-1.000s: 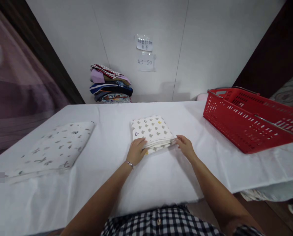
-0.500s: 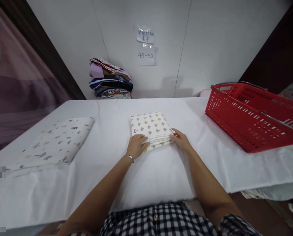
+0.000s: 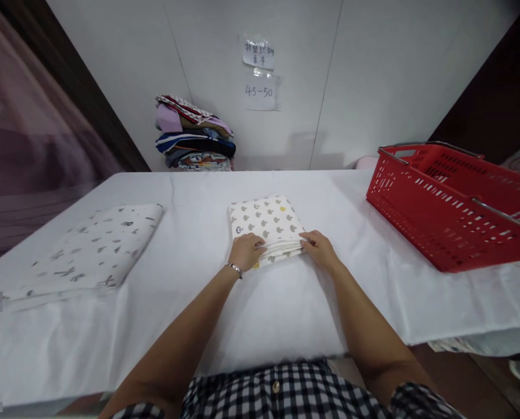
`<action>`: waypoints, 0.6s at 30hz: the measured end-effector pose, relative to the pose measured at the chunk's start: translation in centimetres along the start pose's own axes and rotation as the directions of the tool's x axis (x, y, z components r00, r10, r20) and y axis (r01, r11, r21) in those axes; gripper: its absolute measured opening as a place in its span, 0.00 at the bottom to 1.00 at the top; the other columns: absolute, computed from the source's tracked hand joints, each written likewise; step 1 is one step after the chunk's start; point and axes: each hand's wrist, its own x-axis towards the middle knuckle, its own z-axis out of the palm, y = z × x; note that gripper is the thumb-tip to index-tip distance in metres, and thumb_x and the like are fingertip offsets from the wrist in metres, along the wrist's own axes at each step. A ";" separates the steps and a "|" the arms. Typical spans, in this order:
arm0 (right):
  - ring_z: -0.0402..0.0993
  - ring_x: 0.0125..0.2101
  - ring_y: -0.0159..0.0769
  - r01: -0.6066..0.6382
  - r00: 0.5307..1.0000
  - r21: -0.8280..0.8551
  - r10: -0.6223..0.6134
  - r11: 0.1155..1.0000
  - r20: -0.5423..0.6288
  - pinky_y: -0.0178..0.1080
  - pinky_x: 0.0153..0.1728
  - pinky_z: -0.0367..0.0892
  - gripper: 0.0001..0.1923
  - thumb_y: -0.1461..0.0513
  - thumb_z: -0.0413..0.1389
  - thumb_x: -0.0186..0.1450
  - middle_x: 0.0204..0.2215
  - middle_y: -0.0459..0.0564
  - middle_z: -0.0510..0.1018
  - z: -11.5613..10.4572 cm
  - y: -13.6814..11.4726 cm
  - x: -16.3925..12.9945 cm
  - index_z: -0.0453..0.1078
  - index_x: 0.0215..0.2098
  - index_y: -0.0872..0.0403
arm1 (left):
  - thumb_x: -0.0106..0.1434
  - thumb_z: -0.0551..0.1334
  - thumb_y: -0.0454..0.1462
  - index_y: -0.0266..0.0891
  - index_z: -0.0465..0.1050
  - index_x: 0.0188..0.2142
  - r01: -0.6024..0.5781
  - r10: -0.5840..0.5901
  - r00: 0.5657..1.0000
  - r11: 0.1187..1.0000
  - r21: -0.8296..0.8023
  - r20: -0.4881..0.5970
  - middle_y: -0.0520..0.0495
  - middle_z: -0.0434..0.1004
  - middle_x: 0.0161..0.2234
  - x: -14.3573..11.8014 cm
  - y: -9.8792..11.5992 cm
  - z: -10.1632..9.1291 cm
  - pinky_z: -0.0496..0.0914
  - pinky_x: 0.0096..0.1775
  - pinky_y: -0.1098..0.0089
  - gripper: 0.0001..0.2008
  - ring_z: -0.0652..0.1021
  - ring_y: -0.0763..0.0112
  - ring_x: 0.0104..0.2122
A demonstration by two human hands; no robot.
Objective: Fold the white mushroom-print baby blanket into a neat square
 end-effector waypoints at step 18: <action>0.67 0.41 0.38 0.126 0.991 -0.175 -0.133 0.976 -0.031 0.40 0.40 0.64 0.09 0.64 0.51 0.56 0.46 0.49 0.69 -0.6 -0.6 0.1 0.72 0.33 0.50 | 0.60 0.58 0.42 0.41 0.71 0.33 -0.172 0.174 0.985 0.976 0.130 -0.002 0.47 0.72 0.33 -1.1 0.3 0.2 0.61 0.40 0.62 0.08 0.70 0.64 0.36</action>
